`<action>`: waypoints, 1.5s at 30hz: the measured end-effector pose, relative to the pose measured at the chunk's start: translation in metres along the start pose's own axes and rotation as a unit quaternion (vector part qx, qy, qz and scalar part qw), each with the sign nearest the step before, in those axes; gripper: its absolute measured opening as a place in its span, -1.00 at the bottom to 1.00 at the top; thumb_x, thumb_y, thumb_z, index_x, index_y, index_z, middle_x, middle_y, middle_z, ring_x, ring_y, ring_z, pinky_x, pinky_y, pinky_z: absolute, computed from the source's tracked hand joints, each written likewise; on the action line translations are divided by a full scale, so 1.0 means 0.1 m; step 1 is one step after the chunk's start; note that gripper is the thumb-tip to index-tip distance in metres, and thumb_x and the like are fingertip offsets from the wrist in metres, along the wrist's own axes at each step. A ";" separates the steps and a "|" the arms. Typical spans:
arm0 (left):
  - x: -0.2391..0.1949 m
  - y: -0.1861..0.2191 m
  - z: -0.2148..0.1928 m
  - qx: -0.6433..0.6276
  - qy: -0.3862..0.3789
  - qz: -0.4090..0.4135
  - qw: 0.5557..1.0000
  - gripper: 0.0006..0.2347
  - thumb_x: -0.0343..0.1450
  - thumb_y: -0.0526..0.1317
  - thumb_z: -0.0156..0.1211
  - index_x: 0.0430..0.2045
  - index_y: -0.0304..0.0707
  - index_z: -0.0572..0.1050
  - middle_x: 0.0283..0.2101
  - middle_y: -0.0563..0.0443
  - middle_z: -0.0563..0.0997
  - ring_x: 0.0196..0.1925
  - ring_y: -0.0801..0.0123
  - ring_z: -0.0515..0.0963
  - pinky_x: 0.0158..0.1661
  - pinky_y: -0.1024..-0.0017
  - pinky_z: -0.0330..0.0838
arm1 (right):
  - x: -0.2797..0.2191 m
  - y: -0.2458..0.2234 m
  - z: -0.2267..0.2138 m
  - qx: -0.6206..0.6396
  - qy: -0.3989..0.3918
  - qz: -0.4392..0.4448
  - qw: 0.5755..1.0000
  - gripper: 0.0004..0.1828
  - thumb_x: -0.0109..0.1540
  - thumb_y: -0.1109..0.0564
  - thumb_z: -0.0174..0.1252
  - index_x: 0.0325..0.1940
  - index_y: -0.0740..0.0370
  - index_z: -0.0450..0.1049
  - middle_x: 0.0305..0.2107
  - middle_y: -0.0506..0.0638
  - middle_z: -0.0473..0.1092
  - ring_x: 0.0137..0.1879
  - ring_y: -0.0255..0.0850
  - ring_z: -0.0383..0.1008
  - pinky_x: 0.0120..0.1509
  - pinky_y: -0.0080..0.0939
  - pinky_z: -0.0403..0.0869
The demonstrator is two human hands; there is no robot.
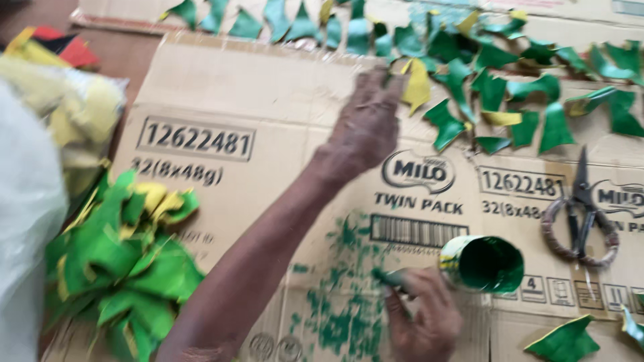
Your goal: The person repeatedly picks up small foam pieces from a pile, applies green paint to their edges using a brush, and places the painted pieces on a cardboard surface to dry. The process is repeated for multiple pieces throughout the clip.
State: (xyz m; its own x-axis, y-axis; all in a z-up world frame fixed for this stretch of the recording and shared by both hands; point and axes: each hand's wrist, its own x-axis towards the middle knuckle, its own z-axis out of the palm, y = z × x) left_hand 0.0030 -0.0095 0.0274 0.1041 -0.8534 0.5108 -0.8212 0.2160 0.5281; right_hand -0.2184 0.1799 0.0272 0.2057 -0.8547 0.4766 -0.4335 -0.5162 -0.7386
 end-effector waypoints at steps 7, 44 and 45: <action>-1.06 1.23 -1.04 -0.040 -0.061 -0.055 0.996 -0.96 0.43 -0.49 0.03 -0.38 -0.51 0.44 -0.25 -0.34 0.52 -0.23 0.00 0.59 -0.38 0.22 0.59 | -0.18 -0.42 -0.27 0.137 -0.010 0.033 0.990 -0.77 0.27 0.41 0.25 0.01 0.37 0.46 -0.10 0.09 0.42 -0.04 -0.28 0.44 0.08 -0.38 0.45; -3.00 1.12 -2.50 -0.043 -0.079 -0.243 0.966 -0.75 0.20 -0.46 0.31 -0.27 -0.42 0.49 -0.01 -0.30 0.45 0.06 -0.08 0.46 -0.04 0.10 0.41 | -0.65 -1.12 0.00 0.095 -0.111 -0.036 0.989 -0.78 0.18 0.43 0.30 -0.11 0.42 0.48 -0.24 0.13 0.46 -0.19 -0.24 0.47 -0.12 -0.36 0.45; -2.95 1.15 -2.45 -0.092 -0.057 -0.240 0.965 -0.71 0.24 -0.46 0.28 -0.17 -0.45 0.48 0.02 -0.31 0.45 0.09 -0.08 0.47 0.00 0.13 0.42 | -0.64 -1.11 -0.06 0.093 -0.123 -0.045 0.987 -0.78 0.19 0.41 0.30 -0.10 0.39 0.47 -0.24 0.11 0.46 -0.17 -0.24 0.47 -0.11 -0.36 0.47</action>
State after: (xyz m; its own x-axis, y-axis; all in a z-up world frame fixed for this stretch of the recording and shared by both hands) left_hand 0.0152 0.3834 0.1030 0.3759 -0.9206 0.1053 -0.5793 -0.1448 0.8022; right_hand -0.1886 0.2918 0.0818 0.4524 -0.7808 0.4308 -0.2405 -0.5720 -0.7842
